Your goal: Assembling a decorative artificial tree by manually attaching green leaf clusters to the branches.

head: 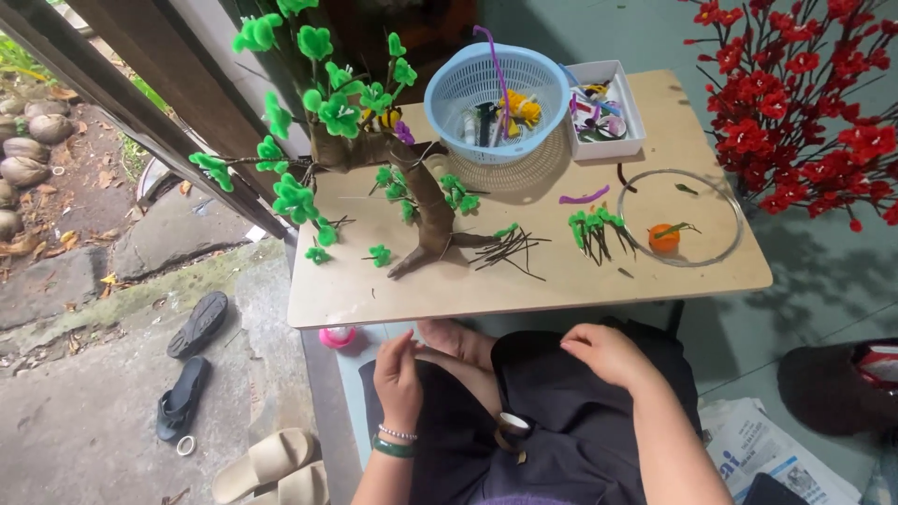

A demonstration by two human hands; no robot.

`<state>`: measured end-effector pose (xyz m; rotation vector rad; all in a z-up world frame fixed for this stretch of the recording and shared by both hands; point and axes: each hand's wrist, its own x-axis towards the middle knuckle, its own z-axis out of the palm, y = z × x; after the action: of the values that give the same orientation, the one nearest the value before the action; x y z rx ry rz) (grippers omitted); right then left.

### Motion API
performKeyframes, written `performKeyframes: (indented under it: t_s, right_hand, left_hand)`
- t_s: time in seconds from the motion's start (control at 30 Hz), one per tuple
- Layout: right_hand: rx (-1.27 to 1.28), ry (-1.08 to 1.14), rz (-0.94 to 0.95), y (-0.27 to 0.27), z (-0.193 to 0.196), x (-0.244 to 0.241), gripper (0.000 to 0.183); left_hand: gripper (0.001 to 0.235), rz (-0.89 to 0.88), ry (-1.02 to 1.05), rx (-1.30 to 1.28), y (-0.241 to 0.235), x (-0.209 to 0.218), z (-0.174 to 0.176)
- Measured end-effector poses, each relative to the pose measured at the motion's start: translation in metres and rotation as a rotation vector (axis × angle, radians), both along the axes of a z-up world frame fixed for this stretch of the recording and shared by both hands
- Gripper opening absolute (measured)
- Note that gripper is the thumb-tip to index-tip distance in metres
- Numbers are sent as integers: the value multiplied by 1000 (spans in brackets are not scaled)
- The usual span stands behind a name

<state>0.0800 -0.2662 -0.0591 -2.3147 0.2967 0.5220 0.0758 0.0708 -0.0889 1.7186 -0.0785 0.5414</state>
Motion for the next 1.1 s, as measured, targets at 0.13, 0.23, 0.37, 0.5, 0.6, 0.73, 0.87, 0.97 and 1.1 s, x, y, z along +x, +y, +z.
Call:
performKeyframes:
  t_s: [0.13,0.23,0.37,0.5,0.6,0.73,0.87,0.97,1.1]
  right_hand:
    - [454,-351,-87,35,26,9,15]
    - [-267,-885,20,47,31,34,16]
    - [-502,-896,91,46,12,74,17]
    - [-665,-1006,-4,34,0,97,32]
    - [-686,-963,-184,15,12,90,29]
    - [-639,-952,-403,-37,-3,87,20]
    - [-649,-942,-158,-29,2,72,21]
    - [-722,-1013,-80,-10,8,67,14]
    - [-773,-1078,-42,3,0,69,14]
  left_hand:
    - [25,-13,101,-9,-1,2,-31]
    - [26,-28,119,15,0,2,-29]
    - [26,-44,150,26,7,2,-30]
    - [25,-63,150,21,7,-1,-37]
    - [27,-72,176,46,5,0,-38]
    - [27,-92,187,92,1,-1,-28]
    - [23,-65,190,259,-5,-4,-25]
    - [24,-57,209,349,-7,-7,-22]
    - [24,-43,263,428,-8,-6,-28]
